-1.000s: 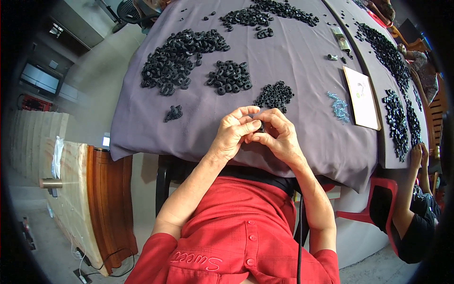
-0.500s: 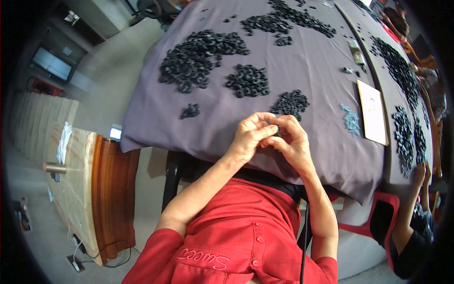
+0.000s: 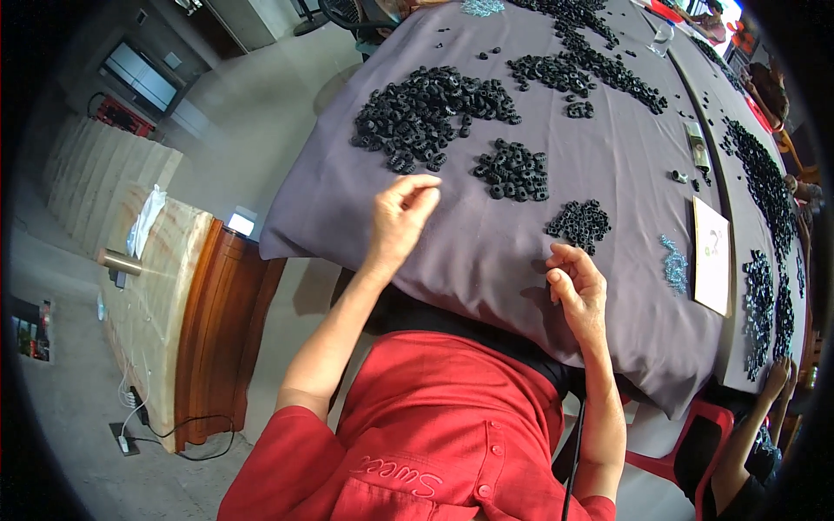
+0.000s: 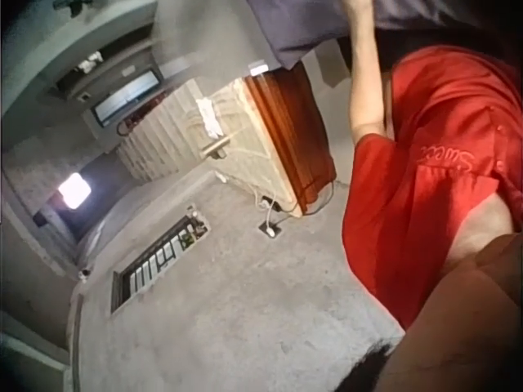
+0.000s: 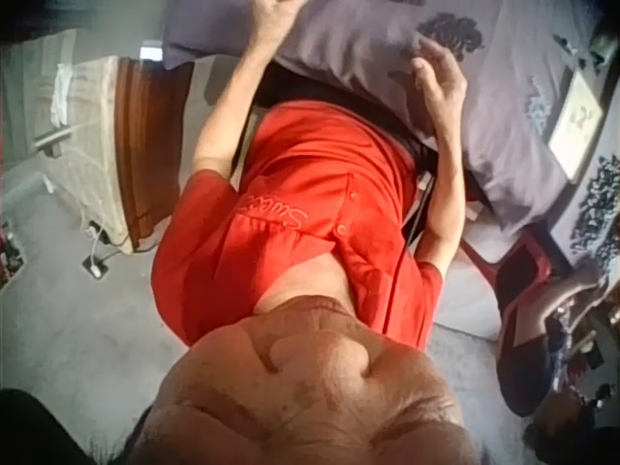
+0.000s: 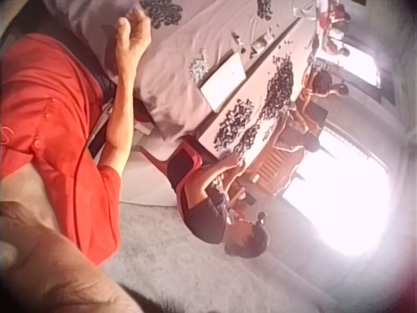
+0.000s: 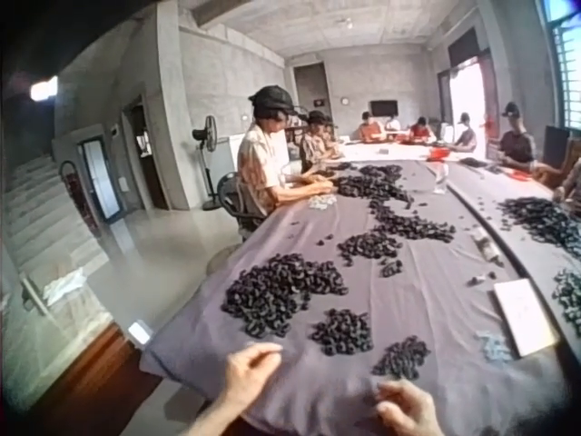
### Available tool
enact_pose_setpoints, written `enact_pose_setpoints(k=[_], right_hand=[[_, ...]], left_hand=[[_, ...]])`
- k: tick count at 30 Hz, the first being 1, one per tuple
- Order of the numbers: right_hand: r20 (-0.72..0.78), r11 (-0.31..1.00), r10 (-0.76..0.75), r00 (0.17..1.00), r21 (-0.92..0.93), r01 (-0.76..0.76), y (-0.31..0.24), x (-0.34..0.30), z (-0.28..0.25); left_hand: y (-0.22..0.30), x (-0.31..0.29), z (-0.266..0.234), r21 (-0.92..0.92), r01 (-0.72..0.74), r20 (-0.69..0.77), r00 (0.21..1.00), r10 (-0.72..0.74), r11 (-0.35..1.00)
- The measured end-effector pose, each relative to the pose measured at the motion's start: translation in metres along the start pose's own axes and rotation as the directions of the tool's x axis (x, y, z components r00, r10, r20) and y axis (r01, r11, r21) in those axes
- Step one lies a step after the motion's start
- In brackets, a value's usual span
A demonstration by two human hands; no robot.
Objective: The person picks up a black plastic component and a small metal pin by hand, then presses the pin into the component. They place the assembled piece back onto the table and repeat the process with other components and pins.
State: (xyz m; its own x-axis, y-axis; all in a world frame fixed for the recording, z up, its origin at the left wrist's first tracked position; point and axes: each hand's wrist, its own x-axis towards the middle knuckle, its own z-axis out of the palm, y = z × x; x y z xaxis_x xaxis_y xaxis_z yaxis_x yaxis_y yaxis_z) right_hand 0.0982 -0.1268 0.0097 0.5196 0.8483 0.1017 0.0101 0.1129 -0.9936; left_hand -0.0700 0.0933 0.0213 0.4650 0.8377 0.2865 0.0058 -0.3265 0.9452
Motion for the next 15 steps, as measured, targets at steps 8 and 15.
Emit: enact_pose_setpoints(k=[8,15], right_hand=[[-0.021,1.000,-0.003,1.000,-0.026,0.002,0.001,0.000,0.002],[-0.029,0.999,0.001,1.000,-0.054,-0.003,0.000,0.001,0.003]], left_hand=[[-0.023,0.001,-0.023,0.539,-0.279,0.079,0.956,0.281,0.795],[-0.025,-0.008,-0.011,0.732,-0.429,0.248,0.891,0.380,0.529]])
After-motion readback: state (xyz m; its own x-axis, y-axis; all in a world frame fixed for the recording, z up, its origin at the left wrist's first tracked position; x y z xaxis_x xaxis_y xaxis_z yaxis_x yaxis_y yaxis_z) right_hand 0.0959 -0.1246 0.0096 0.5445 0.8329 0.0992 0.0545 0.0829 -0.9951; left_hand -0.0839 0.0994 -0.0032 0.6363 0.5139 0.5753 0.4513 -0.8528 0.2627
